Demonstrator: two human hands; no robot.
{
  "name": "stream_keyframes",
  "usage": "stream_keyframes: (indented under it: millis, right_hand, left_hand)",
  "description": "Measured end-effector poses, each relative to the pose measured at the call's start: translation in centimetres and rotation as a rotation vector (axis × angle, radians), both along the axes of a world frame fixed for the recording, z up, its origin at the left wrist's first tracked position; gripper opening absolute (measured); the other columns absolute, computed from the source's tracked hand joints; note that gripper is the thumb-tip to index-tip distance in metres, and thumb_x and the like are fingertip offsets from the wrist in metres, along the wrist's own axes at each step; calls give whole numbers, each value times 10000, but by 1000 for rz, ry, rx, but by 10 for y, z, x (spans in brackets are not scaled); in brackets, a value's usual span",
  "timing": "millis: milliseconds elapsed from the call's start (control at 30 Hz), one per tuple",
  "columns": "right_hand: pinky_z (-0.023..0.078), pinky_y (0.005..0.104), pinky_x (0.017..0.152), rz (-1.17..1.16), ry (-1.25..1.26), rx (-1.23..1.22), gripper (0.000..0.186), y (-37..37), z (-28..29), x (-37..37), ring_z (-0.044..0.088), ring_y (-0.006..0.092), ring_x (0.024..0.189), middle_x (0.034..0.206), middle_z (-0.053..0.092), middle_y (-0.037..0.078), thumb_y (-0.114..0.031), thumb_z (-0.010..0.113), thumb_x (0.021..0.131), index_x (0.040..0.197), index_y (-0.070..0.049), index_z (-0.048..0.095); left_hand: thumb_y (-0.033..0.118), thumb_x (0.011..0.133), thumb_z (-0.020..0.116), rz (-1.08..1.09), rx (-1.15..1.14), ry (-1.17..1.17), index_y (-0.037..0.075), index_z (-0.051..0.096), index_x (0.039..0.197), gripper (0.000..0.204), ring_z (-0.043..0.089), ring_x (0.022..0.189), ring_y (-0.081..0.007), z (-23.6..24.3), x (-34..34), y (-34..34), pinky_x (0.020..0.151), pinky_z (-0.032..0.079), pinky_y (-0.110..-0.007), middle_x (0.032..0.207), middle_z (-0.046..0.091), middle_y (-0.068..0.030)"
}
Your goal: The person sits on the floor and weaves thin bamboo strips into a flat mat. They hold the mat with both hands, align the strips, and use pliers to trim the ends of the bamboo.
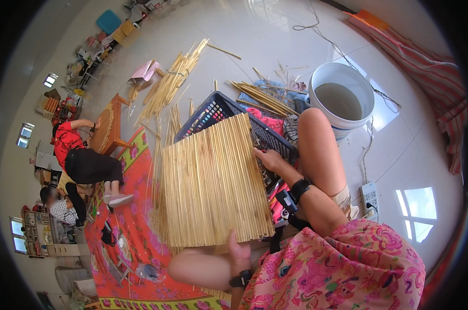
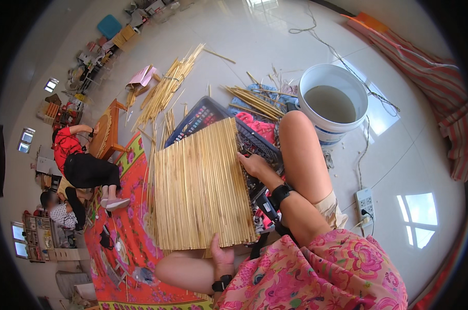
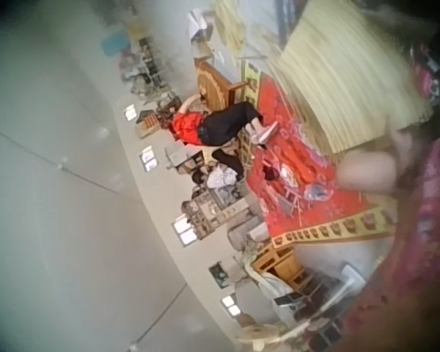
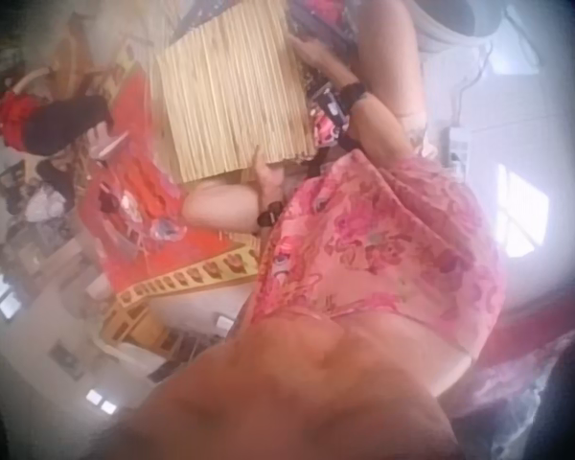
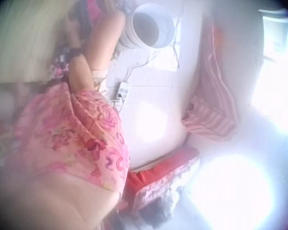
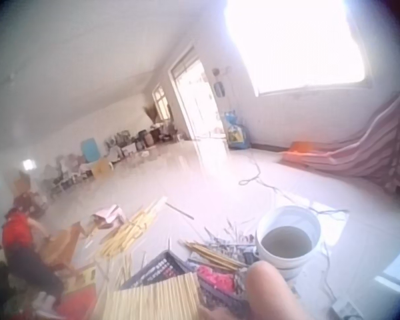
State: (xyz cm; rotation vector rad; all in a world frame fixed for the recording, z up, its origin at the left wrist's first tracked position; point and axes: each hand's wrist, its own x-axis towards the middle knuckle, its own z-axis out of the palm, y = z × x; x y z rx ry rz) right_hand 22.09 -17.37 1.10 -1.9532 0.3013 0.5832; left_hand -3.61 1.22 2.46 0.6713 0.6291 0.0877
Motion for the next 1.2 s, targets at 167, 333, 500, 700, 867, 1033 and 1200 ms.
stream_keyframes:
  millis: [167, 333, 500, 700, 867, 1033, 1200]
  right_hand:
    - [385, 396, 885, -55, 23, 56, 882, -2, -17, 3, 511, 416, 1044, 1042, 533, 348, -671, 381, 781, 985, 170, 555]
    - [405, 386, 833, -41, -32, 30, 879, 5, -11, 7, 559, 398, 969, 968, 568, 342, -664, 388, 790, 922, 186, 566]
    - [407, 391, 839, -65, -42, 38, 887, 9, -14, 15, 546, 416, 988, 972, 557, 359, -671, 383, 784, 925, 185, 564]
    - [414, 396, 836, -81, -63, -16, 879, 10, -13, 18, 543, 433, 982, 959, 558, 362, -665, 377, 787, 917, 183, 567]
    - [418, 399, 829, -78, -68, -33, 877, 10, -12, 19, 544, 434, 978, 948, 558, 362, -663, 380, 787, 908, 186, 566]
    - [393, 434, 904, -27, -1, -35, 807, 6, 2, 20, 499, 434, 1062, 1088, 516, 348, -626, 403, 796, 1016, 134, 566]
    - [398, 445, 902, -48, -19, -63, 785, 7, -2, 18, 516, 429, 1038, 1054, 535, 341, -611, 416, 800, 1013, 129, 571]
  left_hand:
    - [221, 840, 530, -5, -26, -3, 21, 508, 1151, 370, 561, 977, -215, 3, 2, -2, 857, 458, -372, 1087, 585, -82]
    - [216, 843, 524, -18, -10, -15, 18, 498, 1161, 375, 560, 983, -219, 12, 3, -5, 852, 463, -374, 1090, 584, -85]
    - [202, 847, 521, 15, -8, 30, -4, 495, 1140, 359, 554, 985, -232, 4, 0, -3, 866, 445, -388, 1086, 574, -103]
    - [194, 847, 522, 27, 28, 45, -16, 493, 1133, 356, 549, 993, -241, 4, 0, -4, 880, 434, -401, 1087, 567, -112]
    - [196, 843, 523, 30, 29, 53, -18, 476, 1160, 385, 546, 1007, -249, 6, 1, -7, 898, 426, -403, 1106, 560, -117]
    - [196, 842, 520, 21, 29, 37, -18, 461, 1182, 407, 536, 1027, -252, 5, 0, -7, 911, 419, -406, 1128, 551, -122]
    - [197, 845, 516, 23, 34, 46, -19, 457, 1186, 409, 533, 1032, -250, 3, -1, -7, 909, 417, -406, 1135, 547, -123]
